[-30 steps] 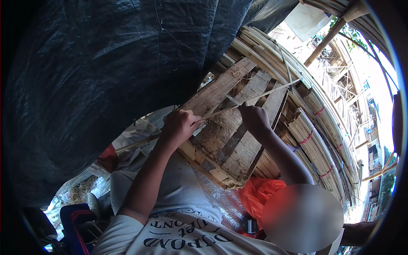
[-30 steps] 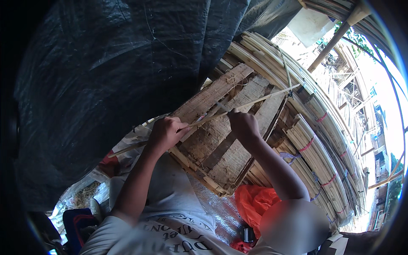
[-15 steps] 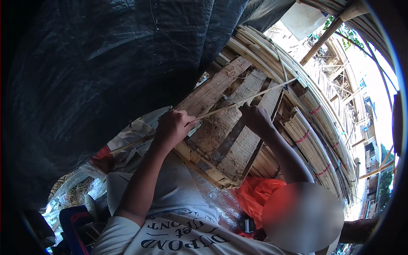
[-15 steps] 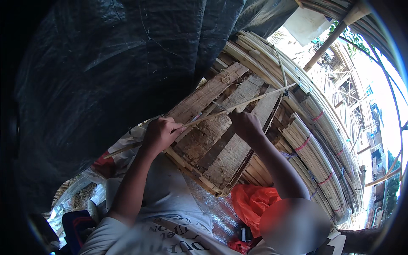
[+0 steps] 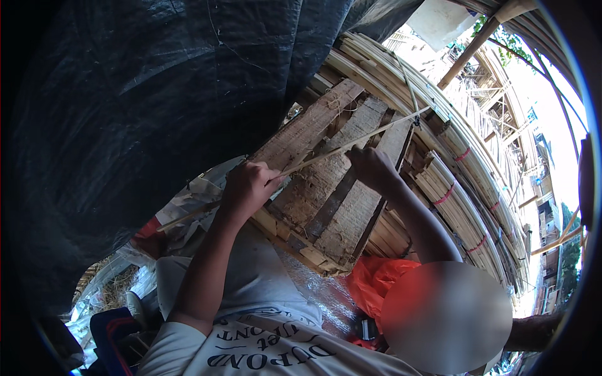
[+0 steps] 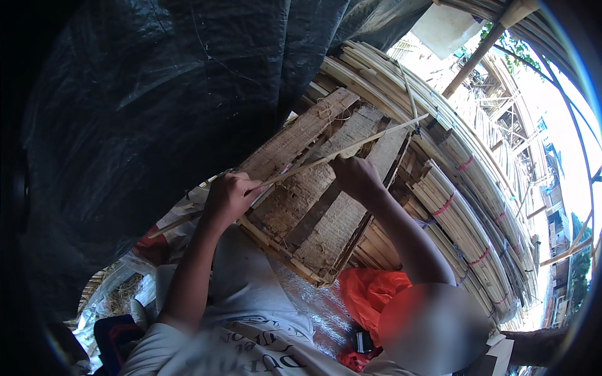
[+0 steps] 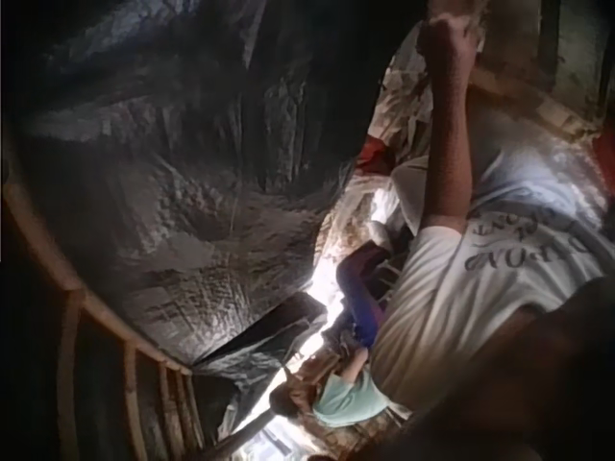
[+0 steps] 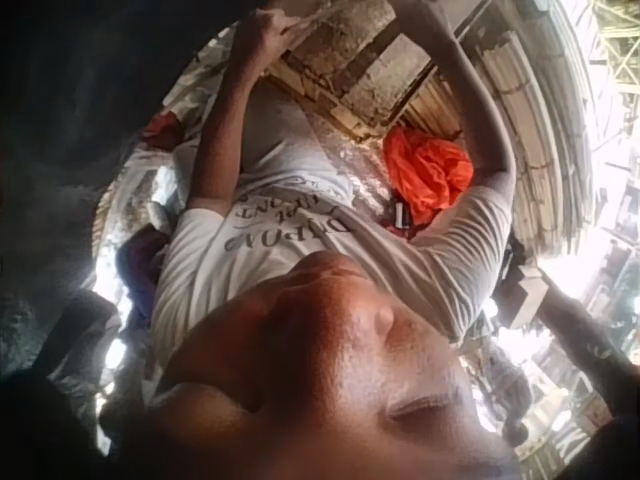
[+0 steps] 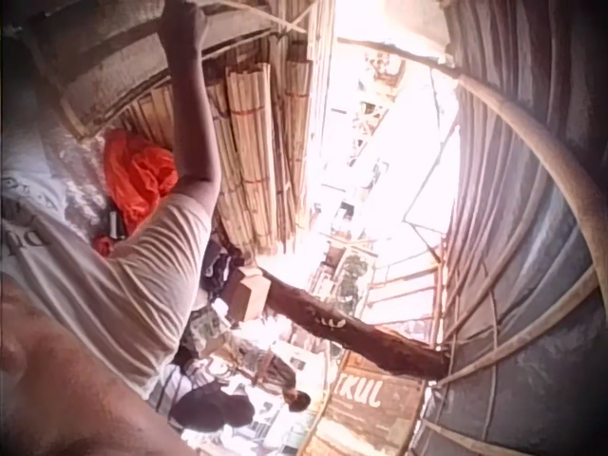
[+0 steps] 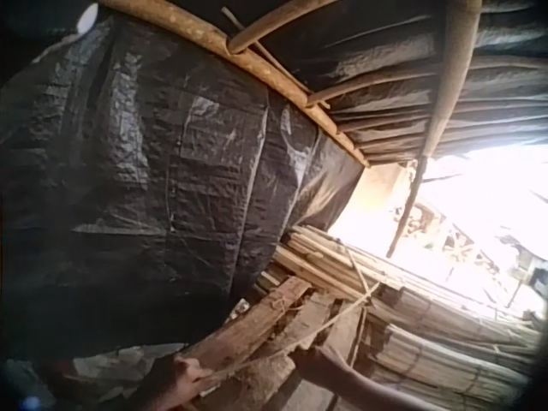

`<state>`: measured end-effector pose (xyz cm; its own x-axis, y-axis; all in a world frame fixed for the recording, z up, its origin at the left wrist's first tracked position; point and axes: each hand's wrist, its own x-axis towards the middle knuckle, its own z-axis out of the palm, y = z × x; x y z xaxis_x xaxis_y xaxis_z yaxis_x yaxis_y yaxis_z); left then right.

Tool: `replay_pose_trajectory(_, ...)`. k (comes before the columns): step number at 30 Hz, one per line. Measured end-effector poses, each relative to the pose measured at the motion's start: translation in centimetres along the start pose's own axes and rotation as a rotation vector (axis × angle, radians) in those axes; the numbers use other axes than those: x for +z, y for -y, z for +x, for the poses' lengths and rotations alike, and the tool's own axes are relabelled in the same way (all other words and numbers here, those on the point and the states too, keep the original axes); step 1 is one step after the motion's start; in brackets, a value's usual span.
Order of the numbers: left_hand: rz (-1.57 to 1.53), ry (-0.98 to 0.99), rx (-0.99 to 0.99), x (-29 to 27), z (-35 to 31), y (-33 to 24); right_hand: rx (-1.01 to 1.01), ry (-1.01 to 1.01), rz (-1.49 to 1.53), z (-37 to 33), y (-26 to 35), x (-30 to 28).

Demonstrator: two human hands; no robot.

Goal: Stripping a thin piece of bamboo with a knife to smooth its surface.

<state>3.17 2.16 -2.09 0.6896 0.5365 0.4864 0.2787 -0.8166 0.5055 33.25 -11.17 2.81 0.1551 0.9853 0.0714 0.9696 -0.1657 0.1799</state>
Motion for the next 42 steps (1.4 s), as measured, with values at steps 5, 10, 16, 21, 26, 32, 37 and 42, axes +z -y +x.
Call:
replay_pose_trajectory(5,-0.001,-0.024,0.038,0.0,-0.1,0.2,0.105,-0.068,-0.04,0.0,-0.6,0.5)
replay_pose_trajectory(10,0.024,-0.021,0.031,0.0,0.0,-0.4,0.11,-0.001,-0.151,0.8,-2.5,0.0)
replay_pose_trajectory(16,0.0,-0.041,0.025,0.1,-0.6,0.4,-0.175,-0.125,-0.001,0.1,3.1,1.2)
replay_pose_trajectory(21,0.035,-0.023,0.013,0.5,-0.2,-0.5,-0.025,-0.045,-0.02,1.4,2.0,-0.2)
replay_pose_trajectory(26,0.065,-0.03,0.013,0.7,-0.4,-0.8,-0.064,-0.077,-0.12,1.0,5.8,0.6)
replay_pose_trajectory(32,0.075,-0.045,0.039,0.7,-0.8,-0.4,0.035,0.039,-0.133,0.7,4.8,0.0)
replay_pose_trajectory(37,0.048,-0.025,0.04,0.9,-0.6,-1.4,-0.022,0.0,-0.131,0.7,0.7,-0.8)
replay_pose_trajectory(42,0.149,-0.024,0.048,0.9,-1.1,-0.9,-0.033,0.033,-0.065,0.4,7.5,-0.6)
